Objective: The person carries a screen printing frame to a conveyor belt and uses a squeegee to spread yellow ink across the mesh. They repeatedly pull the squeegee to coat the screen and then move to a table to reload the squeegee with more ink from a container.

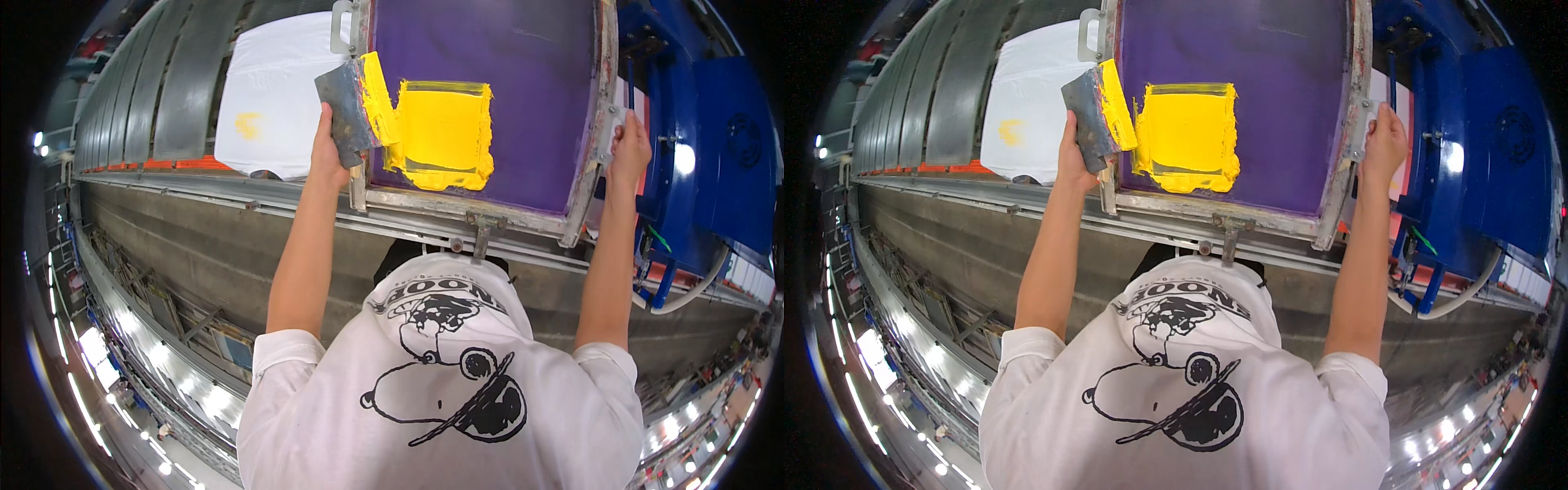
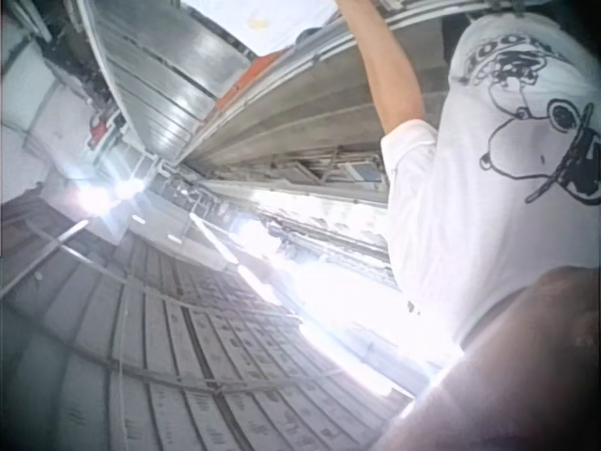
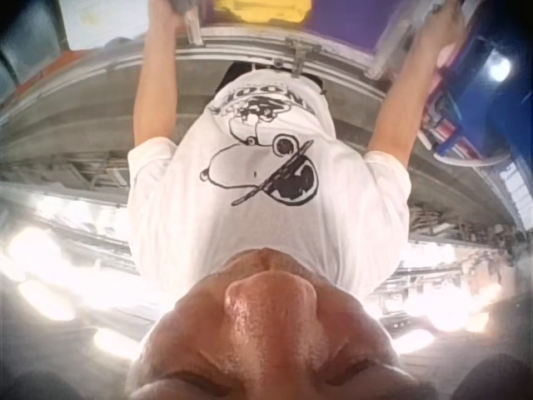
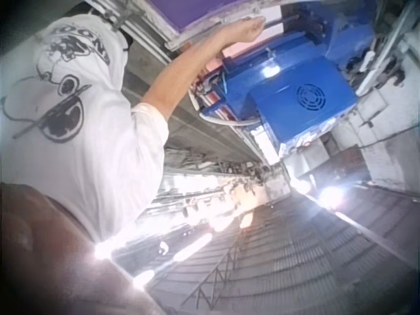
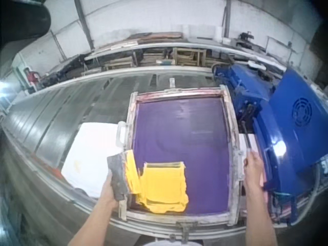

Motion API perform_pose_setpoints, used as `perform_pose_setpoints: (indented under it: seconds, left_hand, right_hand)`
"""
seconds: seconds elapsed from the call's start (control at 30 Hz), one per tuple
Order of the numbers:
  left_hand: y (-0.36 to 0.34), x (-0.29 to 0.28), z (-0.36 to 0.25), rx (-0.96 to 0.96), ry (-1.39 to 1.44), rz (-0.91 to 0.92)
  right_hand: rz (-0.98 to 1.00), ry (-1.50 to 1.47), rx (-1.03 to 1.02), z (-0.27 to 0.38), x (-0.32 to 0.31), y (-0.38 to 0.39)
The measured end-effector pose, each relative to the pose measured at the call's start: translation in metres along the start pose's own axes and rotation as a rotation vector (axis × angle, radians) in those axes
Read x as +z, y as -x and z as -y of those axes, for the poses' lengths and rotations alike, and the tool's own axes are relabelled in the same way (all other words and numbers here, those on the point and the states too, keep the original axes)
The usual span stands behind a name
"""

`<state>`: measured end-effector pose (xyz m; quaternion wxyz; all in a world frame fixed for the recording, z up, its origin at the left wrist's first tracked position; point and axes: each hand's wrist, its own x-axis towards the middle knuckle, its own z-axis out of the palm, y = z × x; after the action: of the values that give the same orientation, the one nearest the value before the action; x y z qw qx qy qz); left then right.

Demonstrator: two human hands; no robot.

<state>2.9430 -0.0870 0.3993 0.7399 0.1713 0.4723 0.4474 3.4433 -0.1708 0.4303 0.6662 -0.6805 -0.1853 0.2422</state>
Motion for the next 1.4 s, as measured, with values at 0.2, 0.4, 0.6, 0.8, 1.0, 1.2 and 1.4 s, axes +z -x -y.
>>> perform_pose_setpoints:
  seconds: [0.2, 0.4, 0.6, 0.8, 1.0, 1.2, 1.4]
  left_hand:
    - [0.000, 0.005, -0.005, -0.076, -0.030, -0.062]
    - [0.031, 0.023, -0.034, 0.033, -0.188, -0.151]
    - [0.058, 0.038, -0.034, 0.165, -0.893, -0.058]
    - [0.055, 0.073, -0.005, 0.255, -1.499, -0.253]
    - [0.039, 0.067, 0.031, 0.305, -1.691, -0.280]
    - [0.053, 0.079, 0.039, 0.291, -1.620, -0.142]
    - [0.018, 0.116, 0.016, 0.695, -1.723, 0.510]
  right_hand:
    - [-0.094, 0.065, 0.093, -0.068, -0.018, -0.012]
    - [-0.099, 0.109, 0.088, -0.089, -0.027, -0.016]
    - [-0.078, 0.301, 0.036, -0.108, -0.026, -0.024]
    - [-0.089, 0.689, -0.007, -0.112, -0.026, -0.026]
    - [-0.089, 0.831, -0.034, -0.096, -0.019, -0.018]
    - [-0.108, 0.901, 0.000, -0.093, -0.016, -0.020]
    - [-0.083, 0.893, 0.005, -0.089, -0.013, -0.021]
